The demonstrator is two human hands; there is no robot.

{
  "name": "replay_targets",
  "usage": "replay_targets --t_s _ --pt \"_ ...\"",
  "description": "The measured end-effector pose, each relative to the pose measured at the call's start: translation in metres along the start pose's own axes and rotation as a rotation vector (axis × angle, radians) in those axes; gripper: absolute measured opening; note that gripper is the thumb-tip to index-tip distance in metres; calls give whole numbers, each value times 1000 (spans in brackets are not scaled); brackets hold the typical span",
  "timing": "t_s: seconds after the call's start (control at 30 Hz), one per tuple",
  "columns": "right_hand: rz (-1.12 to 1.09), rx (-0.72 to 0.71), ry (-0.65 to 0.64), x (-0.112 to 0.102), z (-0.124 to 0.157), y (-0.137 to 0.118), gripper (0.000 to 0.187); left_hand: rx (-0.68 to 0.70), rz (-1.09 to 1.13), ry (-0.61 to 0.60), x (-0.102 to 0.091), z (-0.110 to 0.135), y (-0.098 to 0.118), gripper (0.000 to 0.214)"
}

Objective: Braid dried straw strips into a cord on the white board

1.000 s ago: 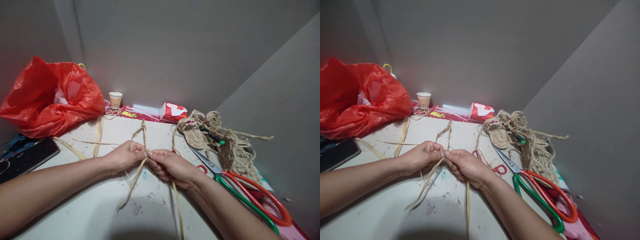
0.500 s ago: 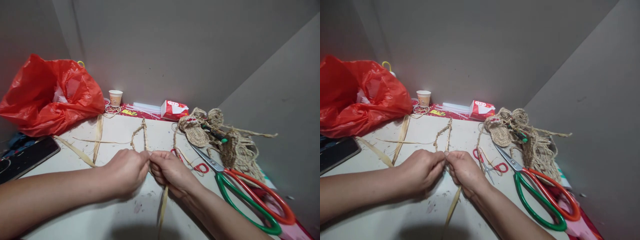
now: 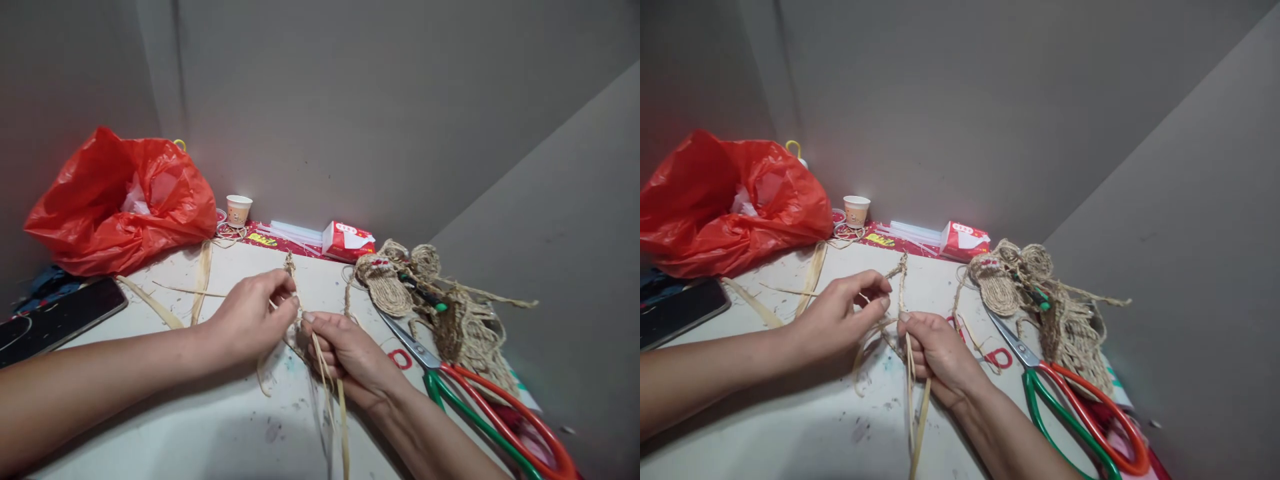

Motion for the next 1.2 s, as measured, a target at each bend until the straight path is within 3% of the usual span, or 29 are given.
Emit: replay_targets --t_s 0.03,0.13,0.2,0.37,0.5,0.6,0.67,0.83,0.93,1.03,1.2 --pt "-1 4 -14 0 0 1 35 -86 107 -59 4 -7 -7 14" --pt "21 12 -55 -2 -2 4 33 -370 408 -430 33 -14 -29 22" --pt "37 23 -66 -4 -3 6 32 -450 517 -532 45 -10 -36 22" --pt "62 69 -126 -8 -5 7 29 -246 341 -436 35 -12 -33 19" --pt "102 70 -171 -8 -4 5 26 -159 159 -509 29 -19 -37 23" --pt "157 74 -171 -8 -4 3 27 -171 196 -561 32 -22 -41 19" --pt "216 72 -159 -9 -4 2 29 -240 285 -600 35 -22 -42 16" --pt "369 48 -165 -9 -3 1 31 -589 566 -688 44 -15 -46 17" --pt "507 -10 -182 -8 -3 -2 29 -643 646 -734 47 -12 -45 21" --pt "760 -136 -200 -4 -3 -9 26 -570 603 -679 47 -12 -44 21" --pt "1204 -280 -163 -2 4 -24 29 -434 431 -465 43 -17 -46 17"
Point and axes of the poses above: each hand's wrist, its own z-axis away from the middle knuckle, its own x-axis out of the palm, y = z × x, the point moved 5 cm from there along -z, towards the middle knuckle, and after that the axes turned 12 degrees about -x, right-handed, at the moved point
